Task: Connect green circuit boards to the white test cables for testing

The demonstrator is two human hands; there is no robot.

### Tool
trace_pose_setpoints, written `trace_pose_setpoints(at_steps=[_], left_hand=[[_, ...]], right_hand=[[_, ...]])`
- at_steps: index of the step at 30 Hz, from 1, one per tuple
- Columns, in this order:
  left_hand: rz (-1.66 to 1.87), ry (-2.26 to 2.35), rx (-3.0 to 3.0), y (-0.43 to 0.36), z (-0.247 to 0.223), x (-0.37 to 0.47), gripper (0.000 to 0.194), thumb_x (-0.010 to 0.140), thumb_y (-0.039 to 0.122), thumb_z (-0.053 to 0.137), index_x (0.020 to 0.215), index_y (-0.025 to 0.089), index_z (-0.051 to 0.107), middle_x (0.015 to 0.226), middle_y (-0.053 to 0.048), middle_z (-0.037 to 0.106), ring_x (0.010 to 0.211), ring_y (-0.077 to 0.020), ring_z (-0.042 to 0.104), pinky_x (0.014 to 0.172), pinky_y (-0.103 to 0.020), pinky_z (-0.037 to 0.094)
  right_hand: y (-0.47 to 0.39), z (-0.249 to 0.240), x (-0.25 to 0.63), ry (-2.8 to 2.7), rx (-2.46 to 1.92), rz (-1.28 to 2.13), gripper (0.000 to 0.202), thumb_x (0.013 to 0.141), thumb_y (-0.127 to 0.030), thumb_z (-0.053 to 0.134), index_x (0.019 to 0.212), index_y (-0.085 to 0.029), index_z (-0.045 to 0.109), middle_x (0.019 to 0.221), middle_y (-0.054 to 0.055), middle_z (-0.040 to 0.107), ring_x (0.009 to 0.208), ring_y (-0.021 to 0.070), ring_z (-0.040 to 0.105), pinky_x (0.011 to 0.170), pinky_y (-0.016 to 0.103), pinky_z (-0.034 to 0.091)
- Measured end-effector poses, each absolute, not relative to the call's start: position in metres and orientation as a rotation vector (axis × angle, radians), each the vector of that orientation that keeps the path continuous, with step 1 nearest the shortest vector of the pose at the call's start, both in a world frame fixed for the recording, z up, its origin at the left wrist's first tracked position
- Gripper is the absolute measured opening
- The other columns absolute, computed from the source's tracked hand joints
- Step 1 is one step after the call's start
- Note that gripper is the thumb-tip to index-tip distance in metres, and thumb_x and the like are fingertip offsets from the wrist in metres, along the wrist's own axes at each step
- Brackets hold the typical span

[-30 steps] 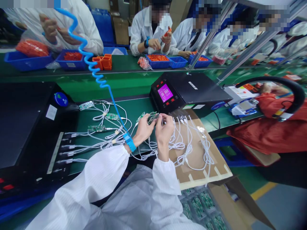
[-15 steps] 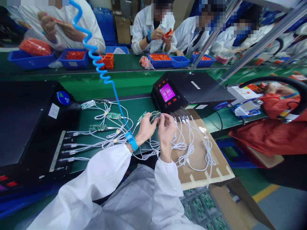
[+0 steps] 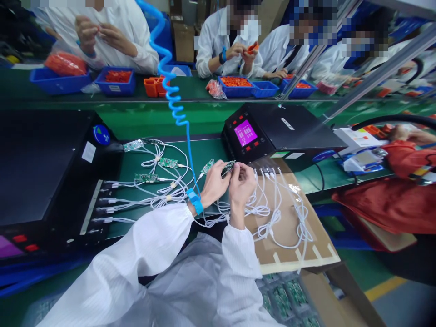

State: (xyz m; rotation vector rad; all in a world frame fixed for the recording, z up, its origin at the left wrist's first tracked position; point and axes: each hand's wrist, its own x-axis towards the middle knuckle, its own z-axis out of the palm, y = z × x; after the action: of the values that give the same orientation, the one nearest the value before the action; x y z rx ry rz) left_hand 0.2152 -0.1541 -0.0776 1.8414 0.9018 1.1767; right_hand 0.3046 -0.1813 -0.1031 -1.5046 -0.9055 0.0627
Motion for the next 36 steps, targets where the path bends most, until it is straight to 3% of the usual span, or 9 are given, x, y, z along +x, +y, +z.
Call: trace_pose_setpoints(at_steps=[8, 14, 22, 25, 30, 34, 36], left_hand=[[0.991, 0.927, 1.965, -0.142, -0.084, 0.203, 0.018, 0.092, 0.007, 0.058, 0.098, 0.016, 0.071, 0.099, -0.010, 0.066, 0.094, -0.0252, 0.063, 0.091, -0.037, 0.051], [0.962, 0.947, 1.810, -0.132, -0.089, 0.197, 0.012, 0.096, 0.022, 0.064, 0.102, 0.016, 0.073, 0.101, -0.013, 0.074, 0.098, -0.0296, 0.069, 0.097, -0.043, 0.052], [0.902, 1.014, 1.703, -0.126, -0.082, 0.193, 0.017, 0.095, 0.017, 0.064, 0.106, 0.015, 0.077, 0.114, -0.015, 0.078, 0.112, -0.0314, 0.073, 0.102, -0.042, 0.054], [0.957, 1.027, 1.552, -0.124, -0.081, 0.194, 0.017, 0.093, 0.015, 0.067, 0.108, 0.015, 0.076, 0.112, -0.014, 0.078, 0.107, -0.0300, 0.074, 0.101, -0.043, 0.056], [0.982, 0.980, 1.029, -0.126, -0.066, 0.191, 0.011, 0.095, 0.009, 0.063, 0.102, 0.013, 0.070, 0.094, -0.008, 0.073, 0.090, -0.0216, 0.073, 0.085, -0.041, 0.063], [0.942, 0.916, 0.724, -0.131, -0.048, 0.186, 0.011, 0.095, 0.004, 0.064, 0.087, 0.011, 0.067, 0.081, -0.004, 0.068, 0.079, -0.0152, 0.069, 0.092, -0.045, 0.063], [0.901, 0.898, 0.613, -0.133, -0.043, 0.184, 0.014, 0.095, 0.003, 0.063, 0.082, 0.010, 0.066, 0.077, -0.005, 0.068, 0.076, -0.0149, 0.069, 0.095, -0.047, 0.063]], right_hand=[[-0.174, -0.113, 0.305, -0.916, -1.530, 0.154, 0.034, 0.095, -0.047, 0.058, 0.095, -0.016, 0.072, 0.092, 0.010, 0.074, 0.081, 0.0207, 0.070, 0.079, 0.036, 0.057], [-0.175, -0.120, 0.315, -0.908, -1.556, 0.268, 0.042, 0.092, -0.053, 0.061, 0.100, -0.014, 0.074, 0.098, 0.015, 0.077, 0.084, 0.0247, 0.073, 0.081, 0.041, 0.060], [-0.179, -0.125, 0.319, -0.866, -1.516, 0.430, 0.052, 0.088, -0.059, 0.062, 0.109, -0.012, 0.071, 0.102, 0.018, 0.079, 0.093, 0.0280, 0.078, 0.090, 0.044, 0.062], [-0.177, -0.126, 0.319, -0.899, -1.556, 0.384, 0.050, 0.090, -0.055, 0.060, 0.112, -0.011, 0.069, 0.103, 0.019, 0.079, 0.093, 0.0285, 0.078, 0.090, 0.046, 0.062], [-0.178, -0.125, 0.317, -1.068, -1.700, 0.394, 0.039, 0.095, -0.038, 0.055, 0.118, -0.011, 0.070, 0.115, 0.022, 0.077, 0.106, 0.0303, 0.075, 0.098, 0.047, 0.059], [-0.202, -0.120, 0.313, -1.300, -1.814, 0.242, 0.037, 0.096, -0.028, 0.054, 0.127, -0.013, 0.068, 0.129, 0.022, 0.071, 0.120, 0.0321, 0.067, 0.107, 0.051, 0.051], [-0.220, -0.115, 0.308, -1.380, -1.875, 0.130, 0.029, 0.099, -0.027, 0.053, 0.117, -0.014, 0.072, 0.122, 0.020, 0.070, 0.114, 0.0317, 0.067, 0.102, 0.049, 0.051]])
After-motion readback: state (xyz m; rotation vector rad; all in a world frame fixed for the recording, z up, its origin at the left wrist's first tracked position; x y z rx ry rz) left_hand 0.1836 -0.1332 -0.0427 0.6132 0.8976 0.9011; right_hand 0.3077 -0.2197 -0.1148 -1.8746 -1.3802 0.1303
